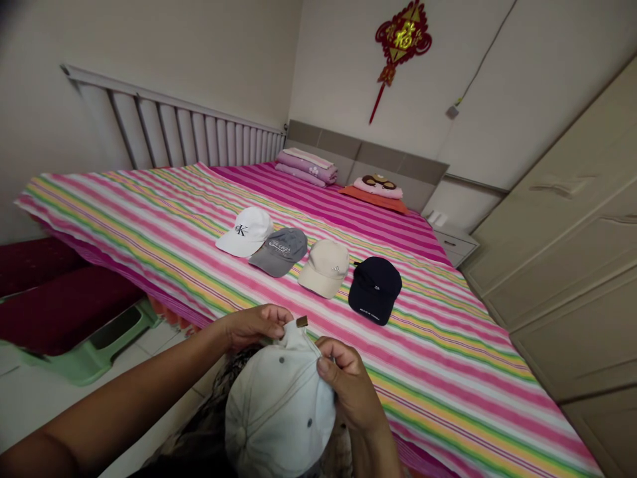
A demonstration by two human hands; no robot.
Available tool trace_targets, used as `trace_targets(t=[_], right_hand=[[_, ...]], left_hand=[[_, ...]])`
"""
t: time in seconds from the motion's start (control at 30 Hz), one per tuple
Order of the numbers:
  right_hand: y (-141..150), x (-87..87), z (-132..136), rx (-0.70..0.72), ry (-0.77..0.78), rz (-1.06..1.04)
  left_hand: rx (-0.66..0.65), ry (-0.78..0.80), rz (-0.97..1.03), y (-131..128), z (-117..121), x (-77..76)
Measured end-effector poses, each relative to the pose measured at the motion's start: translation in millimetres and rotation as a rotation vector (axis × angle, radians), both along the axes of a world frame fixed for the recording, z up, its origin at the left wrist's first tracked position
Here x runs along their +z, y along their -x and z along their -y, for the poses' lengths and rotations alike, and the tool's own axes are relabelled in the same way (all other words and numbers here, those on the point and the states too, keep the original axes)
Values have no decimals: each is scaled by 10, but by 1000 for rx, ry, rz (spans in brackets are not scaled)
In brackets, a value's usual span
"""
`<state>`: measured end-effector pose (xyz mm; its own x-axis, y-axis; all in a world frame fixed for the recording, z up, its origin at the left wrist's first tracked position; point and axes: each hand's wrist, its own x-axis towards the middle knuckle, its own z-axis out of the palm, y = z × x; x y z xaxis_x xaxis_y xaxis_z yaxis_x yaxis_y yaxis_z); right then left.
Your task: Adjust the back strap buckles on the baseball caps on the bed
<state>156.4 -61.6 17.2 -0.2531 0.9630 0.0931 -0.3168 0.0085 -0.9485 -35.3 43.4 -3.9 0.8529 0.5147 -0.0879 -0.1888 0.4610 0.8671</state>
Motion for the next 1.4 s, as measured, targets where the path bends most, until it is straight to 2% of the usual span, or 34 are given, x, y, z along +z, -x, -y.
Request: trace_targets(t=[0.17, 0.33, 0.43, 0.57, 0.77, 0.97, 1.2, 1.3, 1.4], right_hand=[[8, 9, -16, -4, 89, -44], [-53, -3, -63, -36, 208, 70], [-66, -24, -58, 43, 279, 83], [-38, -47, -25, 213, 286, 35], [-55, -68, -2, 226, 249, -43], [-104, -43, 19, 220, 235, 2], [-112, -14, 50, 179, 250, -18], [-99, -17, 43, 141, 245, -56], [-70, -14, 28, 93, 267, -100]], left_hand=[[-68, 3, -70, -1, -21, -27], [26, 85, 65, -44, -33, 63], [46, 130, 79, -75, -29, 143], [0, 161, 87, -100, -28, 181], [-123, 228, 110, -57, -56, 87], [-186, 147, 15, 32, -60, 68], [-117, 112, 5, 15, -33, 82], [-75, 137, 42, -12, -21, 9], [-67, 145, 41, -4, 15, -130]])
